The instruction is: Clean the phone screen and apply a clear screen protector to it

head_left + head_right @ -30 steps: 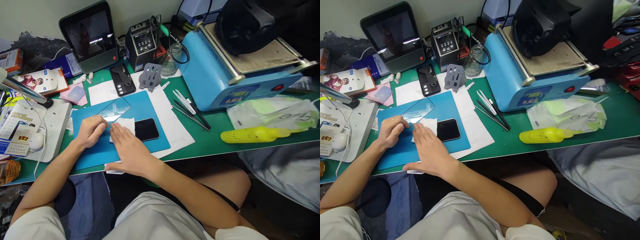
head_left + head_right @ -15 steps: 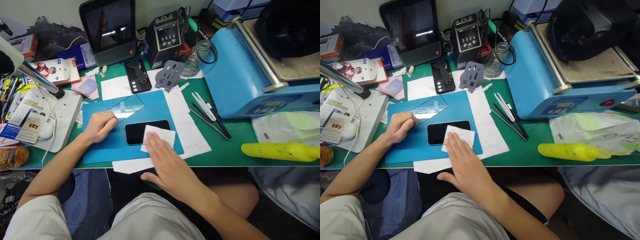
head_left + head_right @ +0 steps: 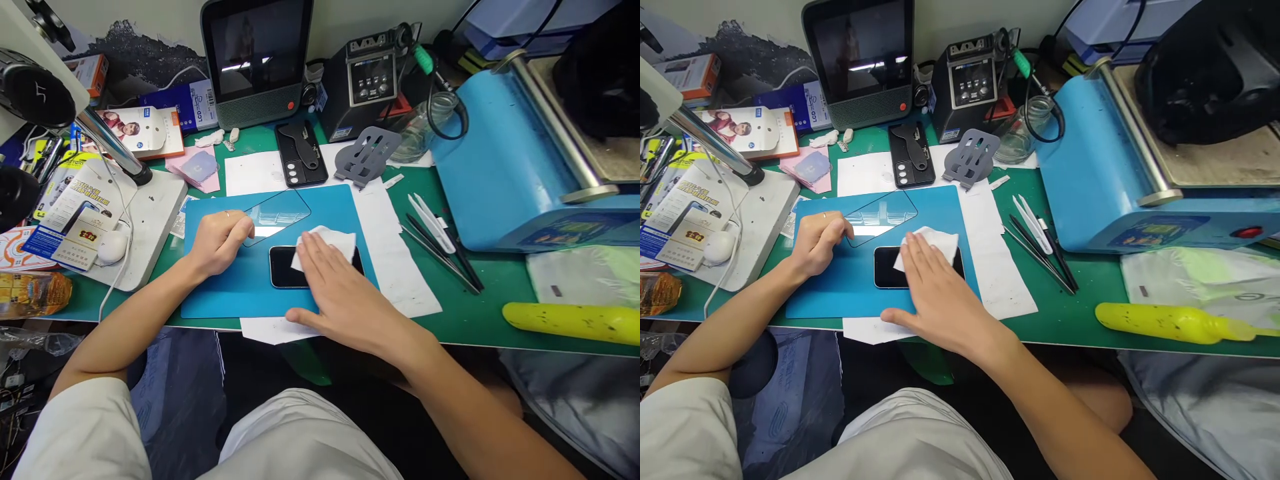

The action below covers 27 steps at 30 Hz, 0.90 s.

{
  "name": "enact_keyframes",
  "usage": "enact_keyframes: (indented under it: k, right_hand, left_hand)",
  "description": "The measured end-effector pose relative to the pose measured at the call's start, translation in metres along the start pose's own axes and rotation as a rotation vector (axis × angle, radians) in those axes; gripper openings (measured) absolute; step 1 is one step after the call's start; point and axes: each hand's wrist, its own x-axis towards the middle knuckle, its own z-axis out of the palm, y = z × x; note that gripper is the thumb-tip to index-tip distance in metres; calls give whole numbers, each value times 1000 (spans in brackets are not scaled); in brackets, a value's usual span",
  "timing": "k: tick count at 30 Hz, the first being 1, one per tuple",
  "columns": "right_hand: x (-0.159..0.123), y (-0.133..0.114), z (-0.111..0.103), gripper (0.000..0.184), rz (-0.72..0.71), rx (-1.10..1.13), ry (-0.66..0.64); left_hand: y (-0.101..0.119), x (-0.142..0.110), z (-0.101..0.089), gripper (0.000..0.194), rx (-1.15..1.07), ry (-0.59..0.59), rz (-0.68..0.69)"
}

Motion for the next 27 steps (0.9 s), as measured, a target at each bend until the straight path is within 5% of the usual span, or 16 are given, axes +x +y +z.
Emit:
enact_keyframes:
  k: [6, 11, 22, 27]
  right_hand:
    - [23, -37, 4, 116, -107, 111, -34]
    - [6, -52, 11, 110, -127, 80, 9]
    - [-67, -1, 5, 106, -9, -117, 76]
    - [-68, 15, 0, 102, 55, -98, 53]
  left_hand:
    - [0, 0, -3, 64, 0, -9, -34]
    - [0, 1, -5, 61, 9, -7, -41]
    - [-2, -1, -4, 63, -10, -24, -36]
    - [0, 1, -3, 61, -29, -16, 12]
